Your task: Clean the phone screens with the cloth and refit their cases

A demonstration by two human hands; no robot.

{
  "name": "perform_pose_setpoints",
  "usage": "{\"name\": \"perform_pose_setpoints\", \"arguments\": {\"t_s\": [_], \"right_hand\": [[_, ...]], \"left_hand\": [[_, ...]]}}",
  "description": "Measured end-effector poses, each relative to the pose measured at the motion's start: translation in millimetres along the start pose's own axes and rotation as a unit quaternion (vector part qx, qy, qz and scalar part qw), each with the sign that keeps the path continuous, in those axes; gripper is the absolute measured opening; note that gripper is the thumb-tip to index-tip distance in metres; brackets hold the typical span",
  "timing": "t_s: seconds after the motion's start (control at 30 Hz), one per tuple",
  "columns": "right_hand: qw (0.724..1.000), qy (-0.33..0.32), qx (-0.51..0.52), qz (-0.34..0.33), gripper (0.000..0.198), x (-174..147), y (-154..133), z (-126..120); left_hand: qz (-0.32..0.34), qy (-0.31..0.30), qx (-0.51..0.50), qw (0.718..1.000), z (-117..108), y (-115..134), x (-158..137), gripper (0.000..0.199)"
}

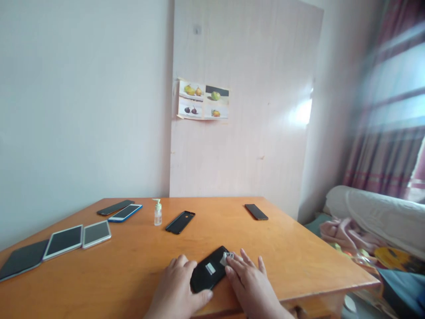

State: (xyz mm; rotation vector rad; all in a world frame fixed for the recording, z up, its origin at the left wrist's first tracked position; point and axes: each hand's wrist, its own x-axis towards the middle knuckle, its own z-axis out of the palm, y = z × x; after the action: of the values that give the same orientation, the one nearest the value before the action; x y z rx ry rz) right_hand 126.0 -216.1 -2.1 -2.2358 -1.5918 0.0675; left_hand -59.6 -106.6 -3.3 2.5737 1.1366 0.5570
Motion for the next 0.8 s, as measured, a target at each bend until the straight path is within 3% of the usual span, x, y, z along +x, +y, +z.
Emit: {"name": "perform_pose_setpoints", "arguments": {"t_s": [0.17, 0.4, 0.57, 0.7, 0.8], "right_hand": [[0.999, 0.004, 0.03, 0.033, 0.043, 27, 18, 2], [0.994, 0.012, 0.111, 0.019, 0.048, 58, 35, -1], [0.991, 0.02, 0.13, 0.037, 0.062, 75, 48, -1], [0.99, 0.014, 0.133, 0.053, 0.066, 82, 52, -1], [0.99, 0.011, 0.137, 0.03, 0.059, 81, 52, -1]], "left_hand": [[-0.001, -0.002, 0.004, 1.0, 3, -1, 10, 0.043], [0.026, 0.012, 0.008, 1.0, -3, 6, 23, 0.027], [0.072, 0.008, 0.019, 0.997, -8, 4, 33, 0.041], [0.047, 0.006, -0.002, 0.999, -10, -1, 44, 0.053], [0.032, 0.01, -0.081, 0.996, -8, -5, 55, 0.052]]}}
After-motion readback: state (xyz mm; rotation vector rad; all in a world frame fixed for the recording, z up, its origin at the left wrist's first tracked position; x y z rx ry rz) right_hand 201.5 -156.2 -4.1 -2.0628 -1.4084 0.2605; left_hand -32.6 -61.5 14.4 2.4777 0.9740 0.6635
